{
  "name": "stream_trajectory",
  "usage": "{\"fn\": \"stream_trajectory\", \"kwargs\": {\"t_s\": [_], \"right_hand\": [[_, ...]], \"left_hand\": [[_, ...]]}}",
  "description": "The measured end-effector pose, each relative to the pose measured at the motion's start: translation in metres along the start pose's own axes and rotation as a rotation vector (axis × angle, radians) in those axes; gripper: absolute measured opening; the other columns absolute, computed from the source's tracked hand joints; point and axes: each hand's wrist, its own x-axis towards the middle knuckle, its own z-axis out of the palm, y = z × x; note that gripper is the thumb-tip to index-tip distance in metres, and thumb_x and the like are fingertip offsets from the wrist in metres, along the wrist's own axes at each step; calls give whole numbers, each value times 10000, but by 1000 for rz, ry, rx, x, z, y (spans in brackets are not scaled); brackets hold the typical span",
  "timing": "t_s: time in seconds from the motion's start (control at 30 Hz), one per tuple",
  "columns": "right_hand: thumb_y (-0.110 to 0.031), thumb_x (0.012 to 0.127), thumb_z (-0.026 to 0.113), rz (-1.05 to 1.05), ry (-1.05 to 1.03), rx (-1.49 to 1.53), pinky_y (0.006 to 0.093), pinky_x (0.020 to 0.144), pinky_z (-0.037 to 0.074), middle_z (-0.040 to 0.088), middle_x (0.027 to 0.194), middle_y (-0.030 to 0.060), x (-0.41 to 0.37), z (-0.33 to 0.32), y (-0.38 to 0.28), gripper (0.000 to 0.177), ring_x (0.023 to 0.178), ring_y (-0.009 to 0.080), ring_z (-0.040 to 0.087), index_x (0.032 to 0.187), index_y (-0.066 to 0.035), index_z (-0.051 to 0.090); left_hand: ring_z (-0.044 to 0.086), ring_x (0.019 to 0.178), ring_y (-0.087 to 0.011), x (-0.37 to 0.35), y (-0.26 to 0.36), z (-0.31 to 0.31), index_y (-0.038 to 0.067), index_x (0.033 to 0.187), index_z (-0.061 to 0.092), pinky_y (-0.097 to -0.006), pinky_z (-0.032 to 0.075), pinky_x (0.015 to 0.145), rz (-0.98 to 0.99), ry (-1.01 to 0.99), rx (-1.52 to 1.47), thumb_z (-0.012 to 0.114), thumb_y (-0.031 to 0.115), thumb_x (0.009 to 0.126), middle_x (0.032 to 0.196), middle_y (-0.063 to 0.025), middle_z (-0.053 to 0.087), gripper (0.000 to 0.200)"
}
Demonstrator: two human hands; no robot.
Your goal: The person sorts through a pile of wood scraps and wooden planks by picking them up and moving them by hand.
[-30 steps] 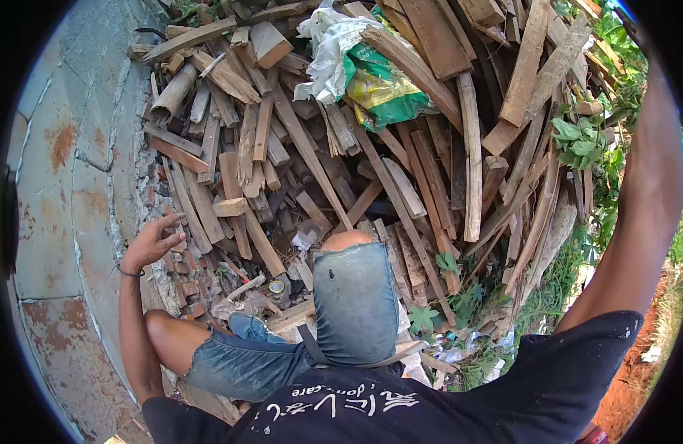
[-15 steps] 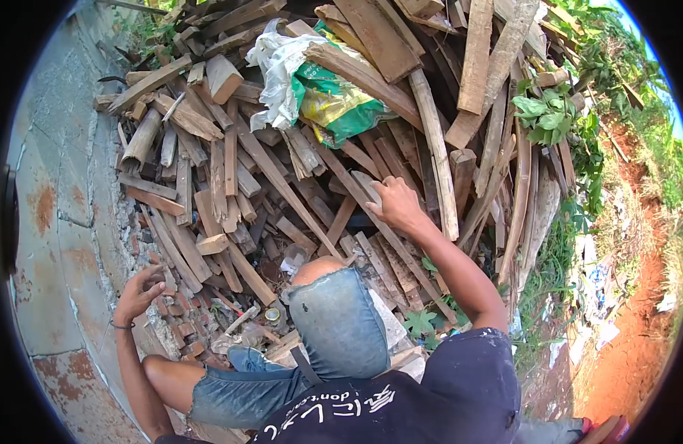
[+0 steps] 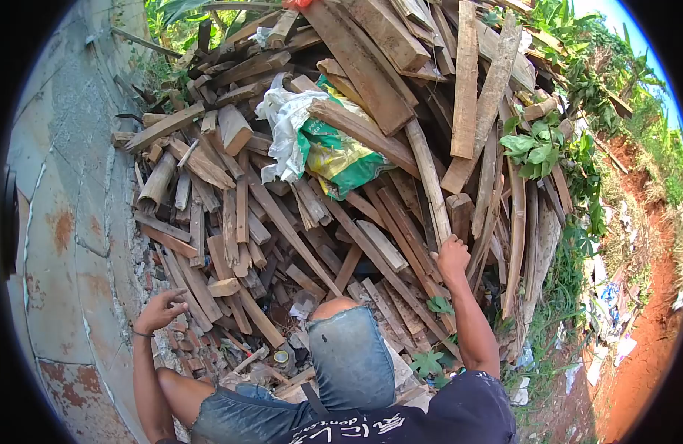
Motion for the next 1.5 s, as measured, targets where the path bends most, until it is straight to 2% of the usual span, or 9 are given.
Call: {"fn": "stream_trajectory", "kwargs": {"t_s": [0.07,0.57,0.7,0.83,0.97,1.17,1.23,1.3,1.5], "right_hand": [[-316,712,800,5,0,5,455,712,553,653,939,200,8,18,8,529,848,369,665,1021,14,525],[-327,665,817,-84,15,79,450,687,553,675,813,191,-42,-50,-27,519,761,352,681,955,19,563],[-390,691,807,-116,-150,74,456,657,550,681,788,206,-28,-66,-27,496,754,357,687,890,24,620],[-484,782,727,-188,-100,126,459,652,552,685,811,198,7,-141,-79,518,740,361,688,930,5,646],[-476,782,730,-295,305,750,473,816,514,660,972,250,106,-141,-110,552,941,401,647,1003,20,633],[-607,601,816,74,201,830,413,907,490,642,1127,293,272,-120,-127,1020,1056,364,639,1247,126,521],[-584,588,834,28,22,1091,407,897,498,646,1118,295,309,-102,-130,943,1058,352,645,1170,117,590],[-544,577,850,11,119,1097,395,886,503,671,1074,266,321,-94,-142,825,1026,347,658,1078,81,651],[-460,583,842,-14,185,853,409,855,509,699,981,215,285,-127,-152,709,974,353,670,1066,25,654]], "left_hand": [[695,911,-259,2,2,1,19,1342,521,-354,546,785,12,0,-1,673,322,887,1052,-205,691,568],[680,969,-277,3,-26,1,32,1335,534,-364,537,837,38,-20,-20,684,346,877,1051,-204,694,575],[683,941,-254,1,-19,0,36,1334,541,-356,532,831,-13,-6,-22,680,333,881,1030,-188,698,559],[685,946,-253,1,-18,1,-6,1328,531,-358,531,827,-32,-24,-58,670,318,890,1034,-186,697,562],[684,948,-257,-7,-11,-1,-15,1327,525,-359,529,836,-46,1,-41,664,300,892,1034,-192,696,554],[683,970,-261,-43,14,-10,10,1324,536,-363,530,831,-105,42,18,674,300,882,1055,-195,695,547],[681,985,-258,-56,10,-9,17,1318,543,-360,527,835,-132,82,-28,679,314,878,1068,-198,695,548],[681,994,-263,-69,-1,-10,26,1311,553,-361,521,846,-136,86,-9,683,334,876,1080,-199,694,548],[678,1010,-262,-75,5,-9,10,1296,560,-359,518,859,-154,118,-68,678,326,886,1079,-197,694,530]]}}
